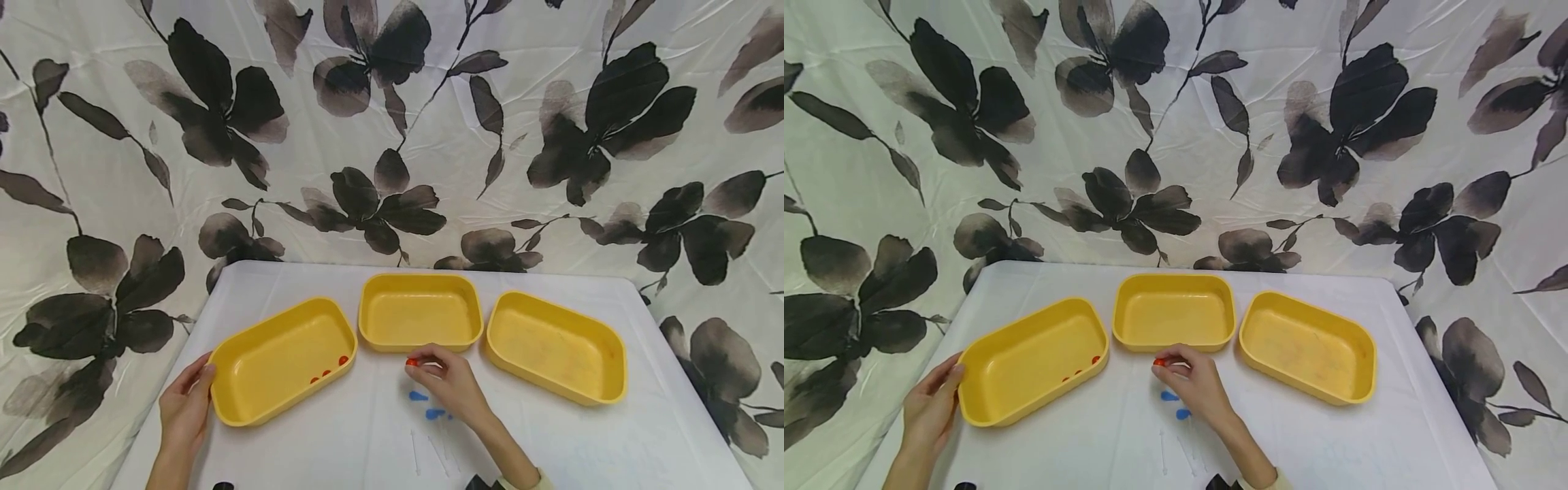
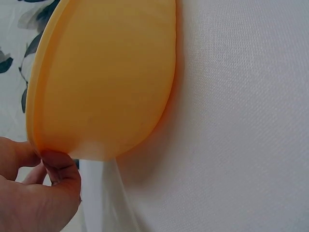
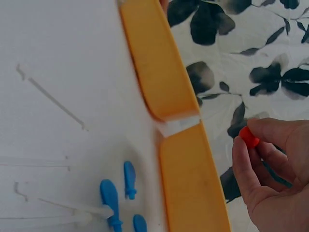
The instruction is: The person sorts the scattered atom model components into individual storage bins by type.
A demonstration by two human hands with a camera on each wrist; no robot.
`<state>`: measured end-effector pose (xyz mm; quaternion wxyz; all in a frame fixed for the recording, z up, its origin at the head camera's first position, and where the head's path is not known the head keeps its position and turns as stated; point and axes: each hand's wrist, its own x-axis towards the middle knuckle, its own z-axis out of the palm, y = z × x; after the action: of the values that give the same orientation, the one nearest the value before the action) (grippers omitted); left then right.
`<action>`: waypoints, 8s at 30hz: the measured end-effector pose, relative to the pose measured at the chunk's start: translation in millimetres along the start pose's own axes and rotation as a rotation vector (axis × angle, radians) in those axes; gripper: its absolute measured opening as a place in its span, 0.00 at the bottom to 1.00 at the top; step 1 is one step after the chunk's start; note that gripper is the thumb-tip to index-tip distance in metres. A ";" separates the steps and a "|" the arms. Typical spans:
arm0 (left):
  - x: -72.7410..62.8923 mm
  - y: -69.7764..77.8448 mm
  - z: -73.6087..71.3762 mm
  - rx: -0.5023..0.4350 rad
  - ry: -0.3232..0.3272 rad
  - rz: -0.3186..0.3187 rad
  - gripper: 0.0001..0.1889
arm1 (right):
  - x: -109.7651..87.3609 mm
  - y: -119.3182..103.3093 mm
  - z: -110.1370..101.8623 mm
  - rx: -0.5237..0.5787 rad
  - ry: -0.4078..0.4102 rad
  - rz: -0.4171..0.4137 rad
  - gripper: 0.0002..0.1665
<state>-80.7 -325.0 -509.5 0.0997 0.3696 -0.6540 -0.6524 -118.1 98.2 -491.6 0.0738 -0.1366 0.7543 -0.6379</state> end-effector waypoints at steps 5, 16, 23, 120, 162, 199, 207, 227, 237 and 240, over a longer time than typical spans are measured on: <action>-0.1 -2.6 -1.1 -0.005 0.003 0.009 0.27 | 3.4 -6.0 2.7 0.018 -0.018 0.003 0.14; 1.0 -2.8 -2.7 -0.012 -0.017 0.021 0.26 | 15.5 -10.5 13.7 0.000 -0.035 -0.003 0.14; 0.9 -1.8 -2.2 -0.005 -0.004 0.016 0.26 | 26.6 -13.4 21.0 0.014 -0.058 -0.028 0.15; 2.0 -3.3 0.2 -0.002 0.019 0.009 0.27 | 115.4 -21.2 151.1 -0.645 -0.446 -0.086 0.08; 2.6 -3.1 1.9 -0.034 0.031 0.016 0.27 | 100.4 -36.7 123.9 -0.697 -0.467 -0.180 0.02; 2.5 0.7 1.1 -0.048 0.023 -0.030 0.27 | 51.3 -17.1 63.3 -0.227 -0.061 -0.316 0.06; 2.5 -1.2 1.0 0.040 0.058 -0.001 0.26 | 41.7 -14.9 53.1 -0.237 0.000 -0.307 0.06; -13.4 4.6 6.1 0.360 0.169 0.296 0.21 | 18.5 -6.3 22.4 -0.215 0.093 -0.232 0.07; -36.0 11.2 21.2 0.342 0.120 0.445 0.16 | 7.5 -1.8 7.5 -0.194 0.143 -0.211 0.07; -41.2 14.4 26.4 0.354 0.101 0.420 0.18 | 5.3 0.0 4.0 -0.195 0.156 -0.214 0.07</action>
<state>-72.8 -280.9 -485.0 0.1992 0.2698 -0.8143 -0.4737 -122.1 92.9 -492.0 -0.0669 -0.1729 0.7972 -0.5746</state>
